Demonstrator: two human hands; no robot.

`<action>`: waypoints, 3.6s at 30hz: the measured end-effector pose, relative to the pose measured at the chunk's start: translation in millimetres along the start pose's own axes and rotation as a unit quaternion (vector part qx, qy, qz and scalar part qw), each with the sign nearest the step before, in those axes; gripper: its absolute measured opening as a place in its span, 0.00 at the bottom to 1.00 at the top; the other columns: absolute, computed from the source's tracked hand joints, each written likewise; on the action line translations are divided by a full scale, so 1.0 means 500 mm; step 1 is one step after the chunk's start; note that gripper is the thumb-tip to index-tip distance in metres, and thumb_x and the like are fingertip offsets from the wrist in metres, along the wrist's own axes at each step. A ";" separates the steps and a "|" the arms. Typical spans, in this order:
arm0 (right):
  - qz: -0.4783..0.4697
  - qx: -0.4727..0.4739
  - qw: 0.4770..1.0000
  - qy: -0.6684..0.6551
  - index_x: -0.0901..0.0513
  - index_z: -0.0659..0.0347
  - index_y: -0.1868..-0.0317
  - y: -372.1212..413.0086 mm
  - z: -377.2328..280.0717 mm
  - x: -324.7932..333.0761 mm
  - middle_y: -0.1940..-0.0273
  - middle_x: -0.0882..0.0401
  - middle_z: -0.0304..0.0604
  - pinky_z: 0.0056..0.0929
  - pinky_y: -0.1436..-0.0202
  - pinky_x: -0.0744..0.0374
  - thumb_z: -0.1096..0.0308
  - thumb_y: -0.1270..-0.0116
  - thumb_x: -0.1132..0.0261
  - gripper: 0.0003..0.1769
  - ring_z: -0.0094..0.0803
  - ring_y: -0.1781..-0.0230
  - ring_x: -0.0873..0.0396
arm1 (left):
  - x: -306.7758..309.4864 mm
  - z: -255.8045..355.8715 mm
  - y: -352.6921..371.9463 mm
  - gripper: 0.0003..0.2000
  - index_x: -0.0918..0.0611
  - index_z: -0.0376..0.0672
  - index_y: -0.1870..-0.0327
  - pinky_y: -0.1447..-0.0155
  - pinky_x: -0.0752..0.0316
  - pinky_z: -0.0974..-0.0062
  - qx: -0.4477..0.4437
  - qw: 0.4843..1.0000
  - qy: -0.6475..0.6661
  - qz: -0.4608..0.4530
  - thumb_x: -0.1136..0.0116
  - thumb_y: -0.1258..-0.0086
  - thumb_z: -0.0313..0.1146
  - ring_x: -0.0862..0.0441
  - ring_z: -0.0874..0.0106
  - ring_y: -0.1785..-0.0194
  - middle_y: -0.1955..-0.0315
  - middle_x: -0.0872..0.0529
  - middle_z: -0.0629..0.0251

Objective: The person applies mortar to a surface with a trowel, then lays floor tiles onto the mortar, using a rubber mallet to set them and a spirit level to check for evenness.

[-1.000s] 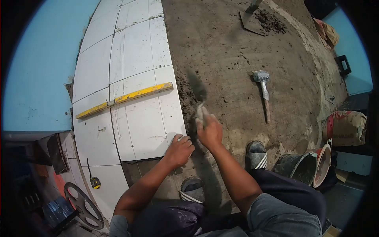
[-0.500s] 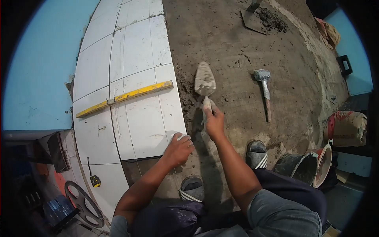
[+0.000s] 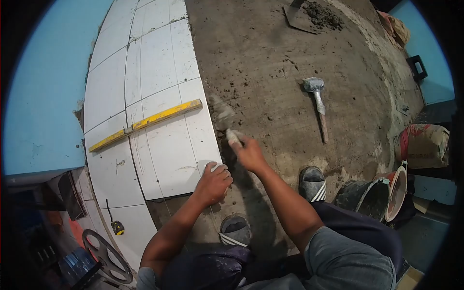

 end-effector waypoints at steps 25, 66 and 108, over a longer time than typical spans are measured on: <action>0.141 -0.063 0.898 0.413 0.18 0.61 0.38 -0.086 -0.059 0.180 0.42 0.17 0.56 0.53 0.39 0.18 0.64 0.30 0.33 0.22 0.53 0.42 0.15 | -0.010 0.000 0.007 0.13 0.12 0.47 0.52 0.21 0.38 0.47 0.010 0.999 -0.018 -0.027 0.30 0.39 0.32 0.23 0.65 0.28 0.46 0.13 0.65; -0.027 -0.086 0.994 -0.057 0.13 0.72 0.42 0.057 0.023 -0.010 0.57 0.09 0.49 0.35 0.48 0.20 0.59 0.28 0.25 0.24 0.31 0.57 0.17 | -0.005 -0.004 0.016 0.09 0.12 0.48 0.62 0.24 0.36 0.49 0.000 1.000 0.017 0.021 0.31 0.44 0.35 0.21 0.63 0.32 0.54 0.12 0.65; 0.066 -0.013 0.978 -0.198 0.15 0.67 0.37 -0.073 -0.017 -0.024 0.59 0.14 0.38 0.28 0.66 0.21 0.60 0.24 0.29 0.23 0.26 0.70 0.19 | -0.009 0.002 0.031 0.03 0.12 0.49 0.70 0.34 0.28 0.52 0.021 0.992 -0.003 0.122 0.34 0.45 0.32 0.19 0.62 0.34 0.61 0.12 0.66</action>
Point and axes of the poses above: each hand's wrist, its own y-axis away from the middle knuckle, its own x-axis out of the back of the hand, z = x × y, the point moved 9 cm from there along -y, towards the middle knuckle
